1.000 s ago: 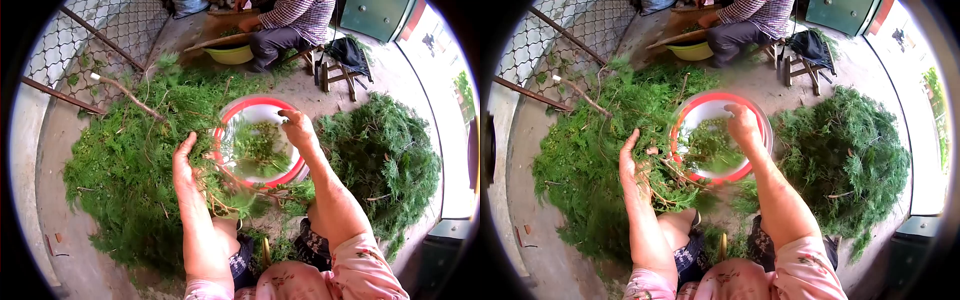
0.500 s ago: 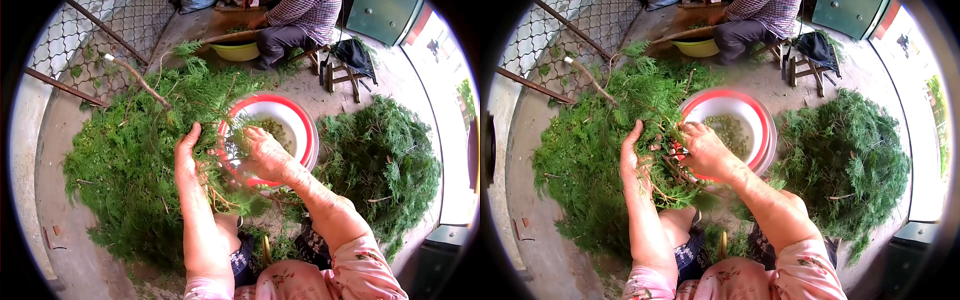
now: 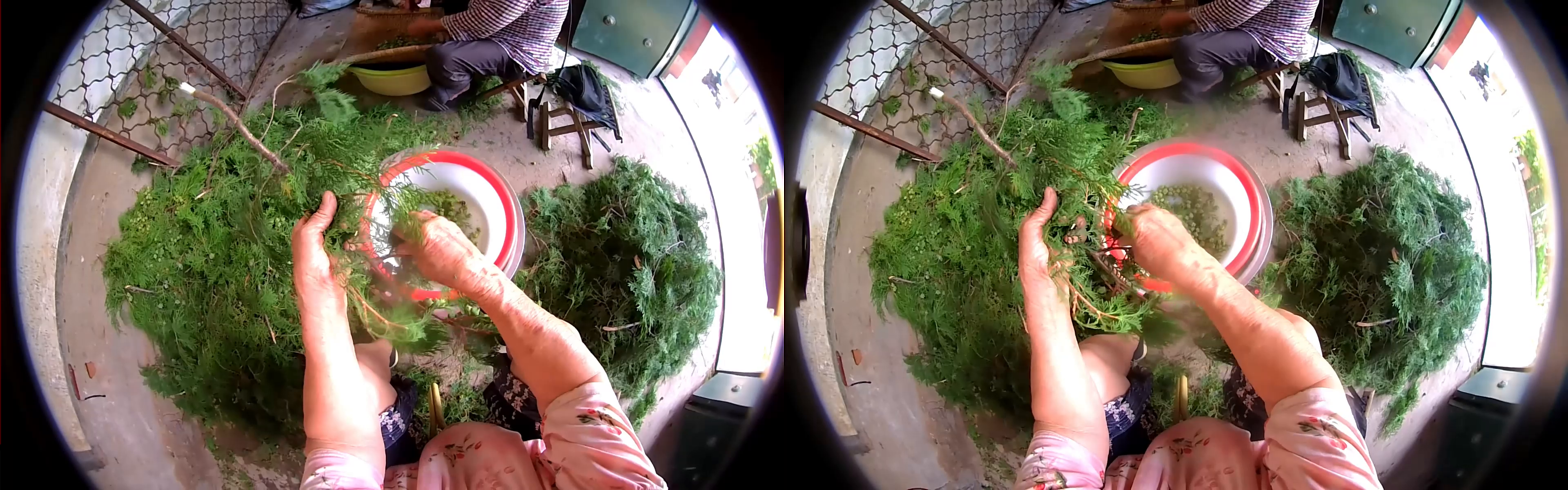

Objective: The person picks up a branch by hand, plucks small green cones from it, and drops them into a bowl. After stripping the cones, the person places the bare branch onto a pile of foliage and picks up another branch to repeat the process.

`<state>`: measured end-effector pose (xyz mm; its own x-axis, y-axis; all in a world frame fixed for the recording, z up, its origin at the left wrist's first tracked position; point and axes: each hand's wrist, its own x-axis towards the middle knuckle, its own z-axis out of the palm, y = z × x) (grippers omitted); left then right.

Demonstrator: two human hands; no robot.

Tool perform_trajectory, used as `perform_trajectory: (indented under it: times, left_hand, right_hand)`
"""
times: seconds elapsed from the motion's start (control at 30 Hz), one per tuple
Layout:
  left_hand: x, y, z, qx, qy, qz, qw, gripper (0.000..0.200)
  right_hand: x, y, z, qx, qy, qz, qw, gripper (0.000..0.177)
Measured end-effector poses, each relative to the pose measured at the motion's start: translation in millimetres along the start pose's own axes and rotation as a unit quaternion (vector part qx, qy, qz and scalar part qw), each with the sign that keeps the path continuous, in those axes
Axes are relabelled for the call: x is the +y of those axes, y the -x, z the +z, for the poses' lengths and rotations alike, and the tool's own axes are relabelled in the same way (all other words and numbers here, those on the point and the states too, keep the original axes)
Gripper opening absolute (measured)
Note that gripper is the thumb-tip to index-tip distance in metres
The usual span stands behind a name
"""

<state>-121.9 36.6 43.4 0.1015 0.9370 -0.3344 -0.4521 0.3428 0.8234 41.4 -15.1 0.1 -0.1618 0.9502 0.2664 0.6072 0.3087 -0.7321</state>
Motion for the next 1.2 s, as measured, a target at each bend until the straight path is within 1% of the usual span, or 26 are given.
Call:
perform_trajectory:
  times: [0.07,0.1,0.2,0.23,0.33,0.37,0.4,0.47,0.5,0.53,0.6,0.63,0.67,0.7,0.73,0.77,0.83,0.87,0.9,0.93,0.97,1.0,1.03,1.1,1.13,1.2]
  left_hand:
    - [-0.9,-4.1,-8.9,-0.046,0.034,-0.035,0.998,0.033]
    - [-3.1,-8.0,-10.9,-0.042,0.054,-0.042,0.997,0.029]
    - [-3.3,-8.5,-13.0,-0.107,0.079,-0.077,0.988,0.029]
    - [-3.6,-1.8,-0.2,-0.004,0.048,-0.049,0.998,0.028]
    - [-2.8,0.6,-5.9,-0.059,0.049,-0.042,0.996,0.027]
    - [-4.9,-5.6,-12.8,-0.065,0.053,-0.067,0.994,0.026]
    - [-6.4,-6.0,-12.9,-0.036,0.052,-0.061,0.996,0.026]
    - [-10.9,-5.8,-7.8,0.020,0.048,-0.050,0.997,0.026]
    - [-9.1,-2.9,-0.8,0.048,0.036,-0.040,0.997,0.025]
    - [-9.2,-0.7,-0.7,0.052,0.033,-0.043,0.997,0.025]
    - [-8.1,2.1,-0.5,0.055,0.027,-0.043,0.997,0.025]
    - [-7.7,0.6,-13.0,0.004,0.034,-0.034,0.999,0.028]
    - [6.8,15.2,-3.4,0.009,0.046,-0.040,0.998,0.030]
    - [8.5,13.5,-8.3,0.013,0.051,-0.037,0.998,0.032]
    - [10.3,9.8,-15.3,0.016,0.056,-0.034,0.998,0.033]
    - [10.6,6.2,-28.5,-0.038,0.070,-0.046,0.996,0.037]
    - [1.4,-7.7,-40.7,-0.061,0.149,-0.069,0.985,0.041]
    - [-0.8,-12.3,-45.1,-0.073,0.187,-0.079,0.976,0.044]
    - [1.4,-9.7,-46.2,-0.154,0.287,-0.127,0.937,0.048]
    - [2.1,-9.6,-46.2,-0.137,0.266,-0.119,0.947,0.049]
    - [1.8,-9.8,-45.3,-0.120,0.245,-0.112,0.955,0.049]
    - [0.8,-9.7,-44.1,-0.104,0.225,-0.105,0.963,0.050]
    - [5.4,-4.0,-39.1,-0.124,0.311,-0.165,0.928,0.050]
    - [4.8,-2.5,-39.9,-0.166,0.338,-0.172,0.910,0.049]
    - [5.0,-1.9,-39.5,-0.188,0.350,-0.176,0.901,0.049]
    - [1.0,-5.4,-37.2,-0.125,0.343,-0.119,0.923,0.049]
  right_hand:
    - [6.2,-3.6,-7.9,-0.049,-0.063,0.022,0.997,0.018]
    - [1.5,-3.3,-13.5,-0.043,-0.065,0.024,0.997,0.016]
    - [13.0,-2.1,-6.7,-0.036,-0.018,0.012,0.999,0.014]
    - [11.7,0.8,-5.8,-0.025,-0.001,0.014,1.000,0.014]
    - [19.0,-1.0,1.1,-0.006,0.012,0.001,1.000,0.013]
    - [24.7,-2.1,4.2,-0.023,-0.033,0.052,0.998,0.012]
    - [29.4,-3.9,5.7,-0.040,-0.078,0.103,0.991,0.011]
    - [34.3,-4.8,8.1,-0.049,-0.082,0.130,0.987,0.010]
    - [32.1,-5.2,8.1,-0.041,-0.042,0.108,0.992,0.010]
    - [30.8,-3.7,8.5,-0.034,-0.001,0.088,0.996,0.010]
    - [53.8,-0.3,9.1,-0.048,0.116,0.121,0.985,0.008]
    - [72.4,0.7,11.2,-0.056,0.173,0.136,0.974,0.008]
    - [89.4,0.5,8.2,-0.045,0.097,0.183,0.977,0.011]
    - [106.0,0.4,5.2,-0.027,0.021,0.228,0.973,0.017]
    - [106.1,0.3,0.1,-0.009,-0.017,0.216,0.976,0.023]
    - [104.1,1.5,-1.5,-0.013,0.037,0.196,0.980,0.028]
    - [78.5,0.7,-18.2,-0.019,0.144,0.152,0.978,0.037]
    - [75.7,-2.4,-19.7,-0.003,0.137,0.163,0.977,0.038]
    - [73.5,-6.6,-20.3,0.013,0.130,0.175,0.976,0.039]
    - [70.3,-9.0,-21.2,0.028,0.122,0.187,0.974,0.040]
    - [66.1,-8.6,-23.4,0.070,0.109,0.153,0.980,0.033]
    - [58.7,-9.1,-27.4,0.077,0.083,0.134,0.984,0.030]
    - [49.2,-10.5,-31.7,0.084,0.058,0.115,0.988,0.027]
    - [25.2,-13.0,-35.2,0.105,-0.007,0.091,0.990,0.018]
    - [15.3,-12.0,-34.4,0.093,-0.037,0.086,0.991,0.014]
    - [-14.9,-7.2,-31.0,0.035,-0.204,0.160,0.965,0.011]
